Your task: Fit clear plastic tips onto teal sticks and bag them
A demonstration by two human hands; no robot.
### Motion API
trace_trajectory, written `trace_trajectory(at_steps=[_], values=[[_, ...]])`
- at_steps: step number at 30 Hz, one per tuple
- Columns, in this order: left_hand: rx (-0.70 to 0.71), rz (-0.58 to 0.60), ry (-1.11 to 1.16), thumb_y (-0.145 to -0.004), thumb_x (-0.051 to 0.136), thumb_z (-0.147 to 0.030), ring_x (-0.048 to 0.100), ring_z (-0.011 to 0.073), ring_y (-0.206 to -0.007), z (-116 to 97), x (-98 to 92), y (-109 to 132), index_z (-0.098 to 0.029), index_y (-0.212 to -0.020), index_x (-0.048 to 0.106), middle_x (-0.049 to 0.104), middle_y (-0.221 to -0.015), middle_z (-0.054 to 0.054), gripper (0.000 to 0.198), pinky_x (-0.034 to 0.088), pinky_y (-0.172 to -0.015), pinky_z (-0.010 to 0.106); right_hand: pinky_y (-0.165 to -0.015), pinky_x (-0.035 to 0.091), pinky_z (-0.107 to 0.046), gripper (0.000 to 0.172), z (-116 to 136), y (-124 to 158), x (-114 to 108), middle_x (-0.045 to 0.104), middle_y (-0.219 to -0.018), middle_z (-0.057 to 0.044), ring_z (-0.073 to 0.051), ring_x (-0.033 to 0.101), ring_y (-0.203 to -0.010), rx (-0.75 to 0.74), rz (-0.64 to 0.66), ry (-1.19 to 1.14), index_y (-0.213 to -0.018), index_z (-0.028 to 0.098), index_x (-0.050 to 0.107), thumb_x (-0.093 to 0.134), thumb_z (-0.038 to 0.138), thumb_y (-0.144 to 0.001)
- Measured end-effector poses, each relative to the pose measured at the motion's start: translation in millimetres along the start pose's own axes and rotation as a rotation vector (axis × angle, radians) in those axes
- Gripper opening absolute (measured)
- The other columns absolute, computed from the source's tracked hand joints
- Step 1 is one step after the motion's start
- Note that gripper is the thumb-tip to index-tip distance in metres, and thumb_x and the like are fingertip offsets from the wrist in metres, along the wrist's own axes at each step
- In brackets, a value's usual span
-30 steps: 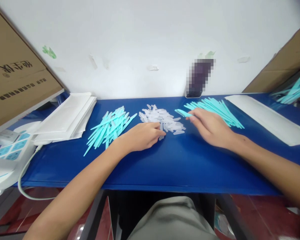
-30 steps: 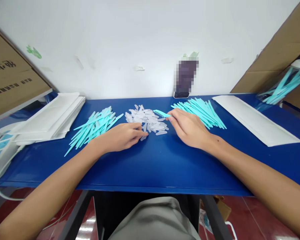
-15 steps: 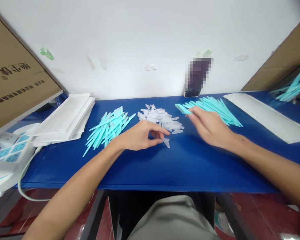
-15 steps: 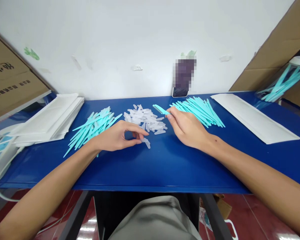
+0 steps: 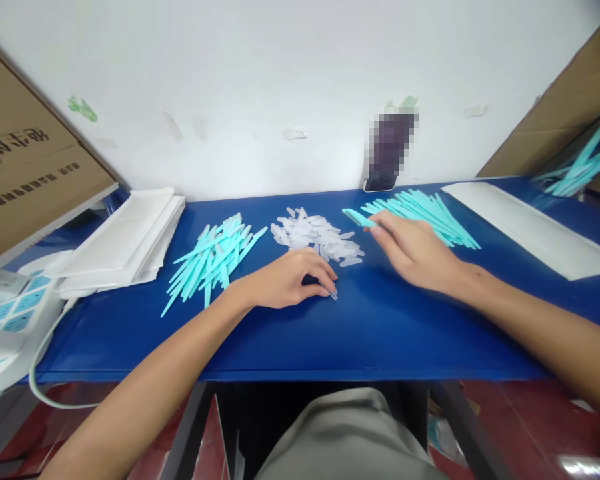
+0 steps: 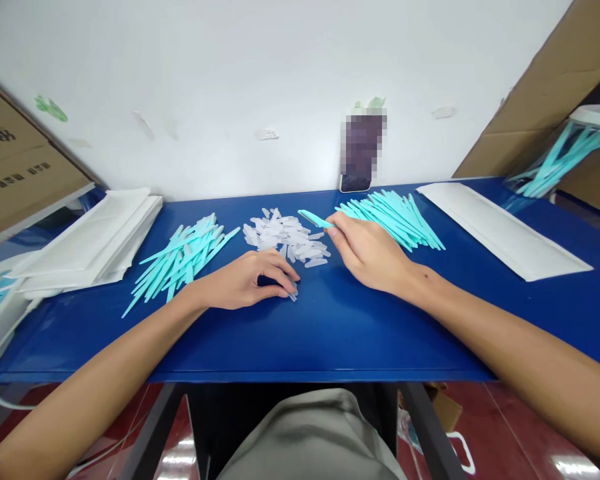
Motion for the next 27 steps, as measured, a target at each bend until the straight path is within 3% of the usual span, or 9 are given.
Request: trace_trajectory(at_steps=[5, 9, 15, 27], values=[[0.017, -0.057, 0.038, -0.094, 0.071, -0.018, 0.070, 0.0164, -0.096, 3, 2.4, 0, -0.021, -0.096, 0.081, 0.077, -0.103, 0.006, 0.011, 0.053, -0.090, 0.028, -0.067, 0.043, -0.036, 0.033, -4, 0, 2, 0.069, -0.088, -0.008, -0.025, 0.063, -0.075, -0.054, 0.054, 0.041, -0.108, 0.020, 0.061, 0.033, 0.039, -0.107], [-0.008, -0.106, 0.053, -0.092, 0.071, -0.016, 0.070, 0.0147, -0.089, 6, 2.4, 1, -0.018, -0.090, 0.078, 0.076, -0.097, 0.005, 0.008, 0.054, -0.084, 0.026, -0.073, 0.047, -0.037, 0.038, -4, 0, 1, 0.071, -0.102, -0.012, -0.026, 0.067, -0.087, -0.196, 0.231, 0.039, -0.111, 0.019, 0.067, 0.034, 0.038, -0.107], [-0.081, -0.136, 0.048, -0.089, 0.073, -0.016, 0.069, 0.0132, -0.077, 9, -3.6, 3, -0.016, -0.085, 0.073, 0.075, -0.086, 0.003, 0.004, 0.052, -0.071, 0.023, -0.068, 0.048, -0.034, 0.037, 5, 5, -1, 0.070, -0.094, -0.009, -0.022, 0.067, -0.079, -0.310, 0.434, -0.025, -0.114, 0.020, 0.072, 0.041, 0.038, -0.106], [-0.057, -0.190, 0.057, -0.089, 0.068, -0.011, 0.069, 0.0131, -0.079, 17, -2.3, 5, -0.015, -0.084, 0.072, 0.076, -0.089, 0.005, 0.008, 0.054, -0.072, 0.023, -0.064, 0.047, -0.034, 0.039, 11, 10, 5, 0.069, -0.094, -0.008, -0.021, 0.067, -0.074, -0.332, 0.421, 0.154, -0.114, 0.019, 0.072, 0.037, 0.035, -0.108]])
Point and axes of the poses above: each hand's wrist, its own y-axis away from the middle knuckle, its own x-axis out of the palm, z = x × y, the point moved 2 cm from there along -y, towards the middle knuckle
